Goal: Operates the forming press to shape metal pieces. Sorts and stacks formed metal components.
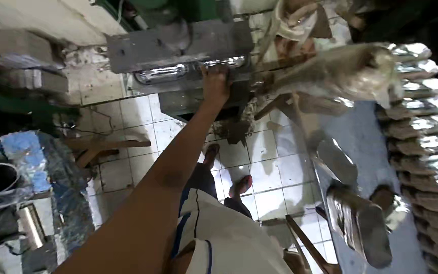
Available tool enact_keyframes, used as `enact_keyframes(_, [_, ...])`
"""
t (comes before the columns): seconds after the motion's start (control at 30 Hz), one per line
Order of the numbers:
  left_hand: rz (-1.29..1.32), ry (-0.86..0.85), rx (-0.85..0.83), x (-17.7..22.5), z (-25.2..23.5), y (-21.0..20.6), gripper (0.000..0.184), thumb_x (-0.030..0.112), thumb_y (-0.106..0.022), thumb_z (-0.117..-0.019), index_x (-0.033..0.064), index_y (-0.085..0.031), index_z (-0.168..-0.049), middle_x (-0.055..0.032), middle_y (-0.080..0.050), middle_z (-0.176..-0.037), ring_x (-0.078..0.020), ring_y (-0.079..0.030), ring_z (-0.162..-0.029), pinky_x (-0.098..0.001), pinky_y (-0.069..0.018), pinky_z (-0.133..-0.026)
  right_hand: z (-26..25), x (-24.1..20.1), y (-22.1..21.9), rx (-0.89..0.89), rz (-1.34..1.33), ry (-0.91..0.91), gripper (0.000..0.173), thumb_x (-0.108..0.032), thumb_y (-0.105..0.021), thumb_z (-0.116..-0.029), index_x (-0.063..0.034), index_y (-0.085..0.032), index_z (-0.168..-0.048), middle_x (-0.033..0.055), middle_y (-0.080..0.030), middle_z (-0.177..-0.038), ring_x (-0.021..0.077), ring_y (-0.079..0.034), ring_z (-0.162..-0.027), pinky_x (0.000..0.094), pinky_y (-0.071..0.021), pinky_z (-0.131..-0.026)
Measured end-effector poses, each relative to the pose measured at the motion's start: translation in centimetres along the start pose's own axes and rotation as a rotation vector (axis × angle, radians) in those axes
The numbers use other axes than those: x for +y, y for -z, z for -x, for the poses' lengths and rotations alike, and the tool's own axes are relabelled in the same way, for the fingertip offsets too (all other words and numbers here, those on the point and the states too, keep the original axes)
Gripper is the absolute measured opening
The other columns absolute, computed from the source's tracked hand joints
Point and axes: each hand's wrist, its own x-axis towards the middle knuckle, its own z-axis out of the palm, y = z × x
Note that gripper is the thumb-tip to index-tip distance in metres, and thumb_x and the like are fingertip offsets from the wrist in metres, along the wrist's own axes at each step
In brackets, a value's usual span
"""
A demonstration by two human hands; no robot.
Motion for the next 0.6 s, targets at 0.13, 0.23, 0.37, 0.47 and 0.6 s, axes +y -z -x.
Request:
enact_keyframes(0.13, [0.066,-0.064,-0.088,-6.7,4.0,6.2,0.020,0.027,-0.064,-0.0981,0.0135,-0.078,-0.104,-0.0137,-0.067,-0.126,-0.0371,-0.057,-0.125,-0.0612,-0.0426,-0.108,-9.3,-14.5,1.8,0.150,0.357,0.477,0.034,-0.026,-0.052,-0.1069,-0.0021,-0.073,-0.121,0.0262,-0.072,-0.114,0.0438,-0.068,-0.110,0.0646,-0.0503,-0.098])
enact_keyframes(0.23, [0.022,-0.021,-0.106,-15.9,5.6,7.0,0.020,0.028,-0.067,-0.0954,0.0154,-0.077,-0.108,-0.0157,-0.047,-0.155,-0.0457,-0.030,-0.149,-0.0737,-0.0146,-0.118,-4.1,-36.2,3.5,0.376,0.606,0.979,0.035,-0.001,-0.055,-0.0975,-0.0116,-0.073,-0.126,0.0230,-0.071,-0.119,0.0445,-0.069,-0.109,0.0643,-0.0539,-0.091])
enact_keyframes(0.37, [0.092,-0.064,0.149,-18.3,9.2,9.8,0.031,0.031,-0.054,-0.1055,0.0064,-0.072,-0.112,-0.0179,-0.066,-0.126,-0.0407,-0.056,-0.128,-0.0754,-0.0170,-0.116,-4.3,-51.8,3.1,0.669,0.598,1.369,0.044,0.003,-0.069,-0.0860,-0.0175,-0.073,-0.125,0.0168,-0.062,-0.141,0.0458,-0.056,-0.130,0.0626,-0.0507,-0.100])
enact_keyframes(0.47, [0.308,0.061,0.061,-19.0,15.9,13.5,0.035,0.029,-0.060,-0.1035,0.0003,-0.066,-0.123,-0.0188,-0.070,-0.108,-0.0274,-0.069,-0.094,-0.0525,-0.0542,-0.093,-7.9,-56.1,4.4,0.754,0.588,1.337,0.045,0.004,-0.062,-0.0870,-0.0191,-0.074,-0.123,0.0103,-0.064,-0.141,0.0398,-0.058,-0.131,0.0592,-0.0512,-0.102])
enact_keyframes(0.6, [0.423,0.528,-0.530,-24.8,27.7,11.2,0.051,0.023,-0.068,-0.0981,0.0104,-0.055,-0.146,-0.0222,-0.072,-0.100,-0.0358,-0.071,-0.086,-0.0583,-0.0561,-0.082,-6.1,-60.0,1.1,0.608,0.731,1.255,0.047,0.002,-0.059,-0.0914,-0.0238,-0.073,-0.128,0.0103,-0.070,-0.131,0.0385,-0.065,-0.120,0.0613,-0.0548,-0.090])
